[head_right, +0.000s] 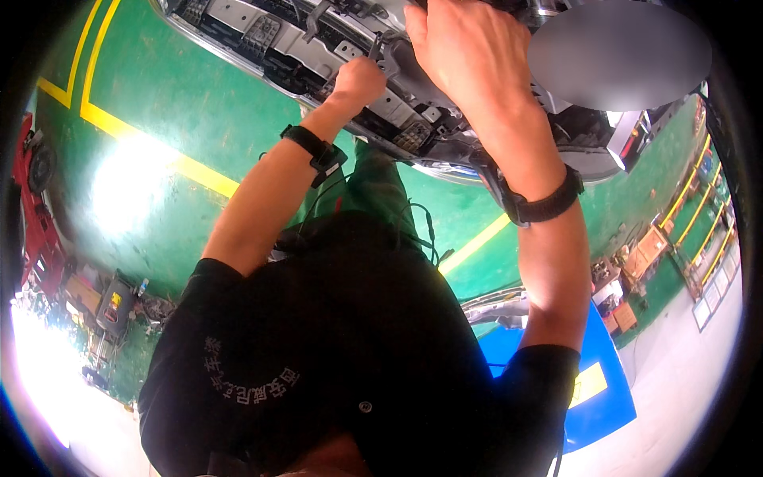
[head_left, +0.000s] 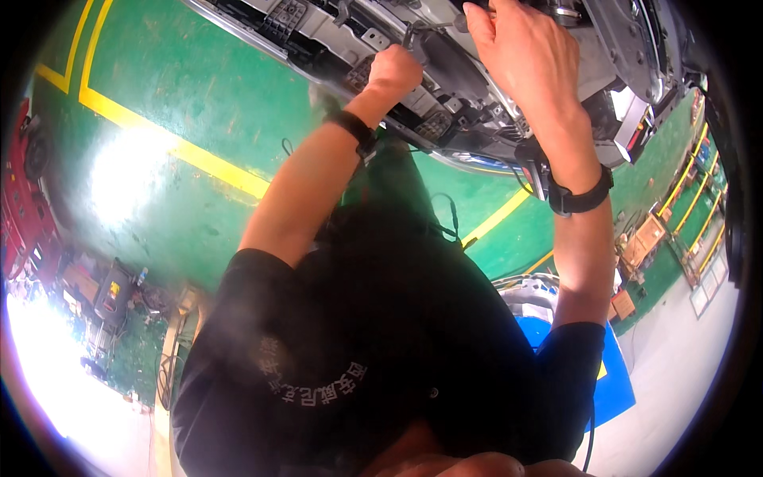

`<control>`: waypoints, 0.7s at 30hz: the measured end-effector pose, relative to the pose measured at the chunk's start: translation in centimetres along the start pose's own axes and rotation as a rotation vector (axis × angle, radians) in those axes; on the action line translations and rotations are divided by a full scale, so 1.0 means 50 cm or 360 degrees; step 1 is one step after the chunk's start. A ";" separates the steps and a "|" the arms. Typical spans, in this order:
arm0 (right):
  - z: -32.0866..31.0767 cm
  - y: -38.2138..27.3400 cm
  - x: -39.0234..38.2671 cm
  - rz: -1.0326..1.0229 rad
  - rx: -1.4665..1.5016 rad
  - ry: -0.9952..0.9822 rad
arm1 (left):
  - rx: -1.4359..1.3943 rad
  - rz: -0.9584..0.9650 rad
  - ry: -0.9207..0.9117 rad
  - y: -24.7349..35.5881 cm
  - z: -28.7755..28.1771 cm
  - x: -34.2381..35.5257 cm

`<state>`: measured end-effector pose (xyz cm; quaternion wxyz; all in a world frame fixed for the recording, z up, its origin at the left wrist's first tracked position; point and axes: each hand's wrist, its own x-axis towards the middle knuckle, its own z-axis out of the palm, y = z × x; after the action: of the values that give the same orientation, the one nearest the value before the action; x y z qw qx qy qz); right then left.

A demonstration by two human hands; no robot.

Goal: The person reaches into the engine bay to detach and remove fasteners and components from the upper bumper and radiator support by hand and using a tool.

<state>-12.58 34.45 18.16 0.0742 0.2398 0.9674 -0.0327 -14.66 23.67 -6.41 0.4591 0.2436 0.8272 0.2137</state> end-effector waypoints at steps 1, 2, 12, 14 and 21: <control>0.004 0.005 -0.003 0.0002 0.0000 -0.0002 | -0.0204 -0.0230 0.0003 0.015 -0.003 -0.009; 0.009 0.010 -0.005 -0.0206 0.0056 0.0136 | -0.0208 -0.0235 0.0007 0.022 -0.001 -0.014; -0.035 -0.022 0.045 0.0169 -0.0275 -0.0509 | -0.0454 -0.0337 0.0233 0.035 0.027 -0.022; 0.022 0.027 0.034 -0.0007 -0.0122 -0.0426 | -0.0517 -0.0344 0.0210 0.038 0.022 -0.025; -0.054 -0.022 0.045 0.0193 0.0076 -0.0712 | -0.0421 -0.0261 0.0267 0.024 0.040 -0.009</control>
<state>-15.39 34.80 20.50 0.2829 0.2858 0.9097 -0.1032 -12.49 24.60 -6.38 0.4323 0.0941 0.8444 0.3020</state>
